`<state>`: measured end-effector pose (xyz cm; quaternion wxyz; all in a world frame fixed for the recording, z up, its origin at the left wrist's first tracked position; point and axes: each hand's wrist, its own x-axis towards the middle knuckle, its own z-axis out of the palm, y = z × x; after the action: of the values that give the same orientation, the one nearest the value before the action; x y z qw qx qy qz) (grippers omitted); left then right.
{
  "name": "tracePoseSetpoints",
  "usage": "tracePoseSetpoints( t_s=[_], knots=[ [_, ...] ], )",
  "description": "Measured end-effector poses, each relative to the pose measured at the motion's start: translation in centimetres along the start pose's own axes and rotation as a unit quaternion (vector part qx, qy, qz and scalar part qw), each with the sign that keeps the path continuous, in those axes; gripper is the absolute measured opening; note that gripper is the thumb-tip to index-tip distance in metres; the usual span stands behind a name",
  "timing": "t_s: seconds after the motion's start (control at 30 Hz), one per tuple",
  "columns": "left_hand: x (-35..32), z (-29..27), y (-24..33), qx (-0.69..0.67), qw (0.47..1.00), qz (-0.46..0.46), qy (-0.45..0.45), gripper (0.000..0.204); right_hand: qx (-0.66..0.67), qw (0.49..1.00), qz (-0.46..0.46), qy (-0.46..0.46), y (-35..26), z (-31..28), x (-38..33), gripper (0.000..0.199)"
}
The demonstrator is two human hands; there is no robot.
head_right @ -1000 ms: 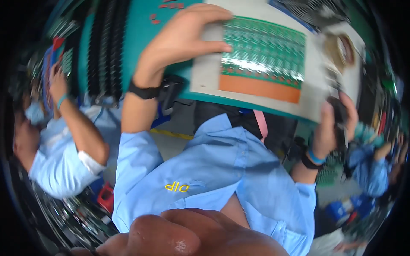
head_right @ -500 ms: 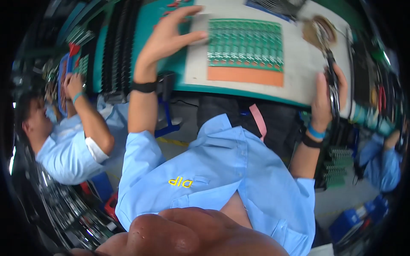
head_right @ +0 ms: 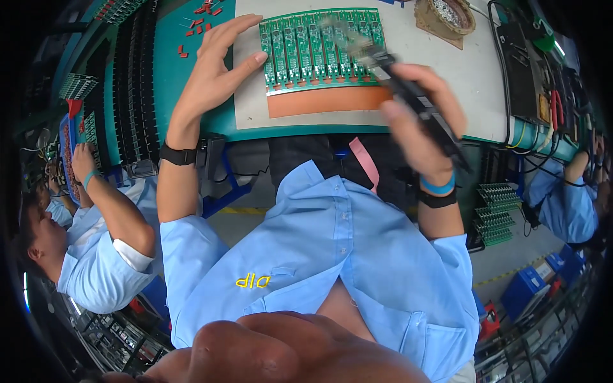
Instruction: Soldering electronic components onto printed circuit boards at an industrial workstation.
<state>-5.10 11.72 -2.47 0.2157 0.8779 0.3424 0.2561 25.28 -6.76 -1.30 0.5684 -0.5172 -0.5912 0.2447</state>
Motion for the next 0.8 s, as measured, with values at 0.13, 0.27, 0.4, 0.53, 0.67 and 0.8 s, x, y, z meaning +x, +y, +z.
tracePoseSetpoints(
  t_s=[0.13,0.27,0.4,0.53,0.67,0.8],
  knots=[
    [0.1,0.1,0.6,0.015,1.000,0.005,0.000,0.056,0.012,0.992,0.002,-0.122,-1.0,3.3,1.4,0.037],
    [0.2,-0.8,2.2,0.044,0.999,-0.018,-0.012,0.053,-0.009,0.995,0.005,-0.104,-1.0,5.0,2.5,0.035],
    [0.7,-1.8,3.5,-0.002,0.996,-0.071,-0.049,0.056,-0.010,0.995,-0.001,-0.095,-0.7,5.7,2.6,0.033],
    [1.1,-2.2,3.9,-0.026,0.993,-0.089,-0.071,0.055,-0.022,0.994,0.020,-0.107,-0.6,5.6,2.6,0.033],
    [0.4,-2.0,3.1,-0.025,0.992,-0.096,-0.077,0.054,-0.028,0.993,0.028,-0.115,-0.7,5.5,2.6,0.033],
    [1.4,1.1,0.1,-0.073,0.997,0.035,0.014,0.055,-0.026,0.993,0.017,-0.115,-0.6,5.6,2.6,0.033]
  ],
)
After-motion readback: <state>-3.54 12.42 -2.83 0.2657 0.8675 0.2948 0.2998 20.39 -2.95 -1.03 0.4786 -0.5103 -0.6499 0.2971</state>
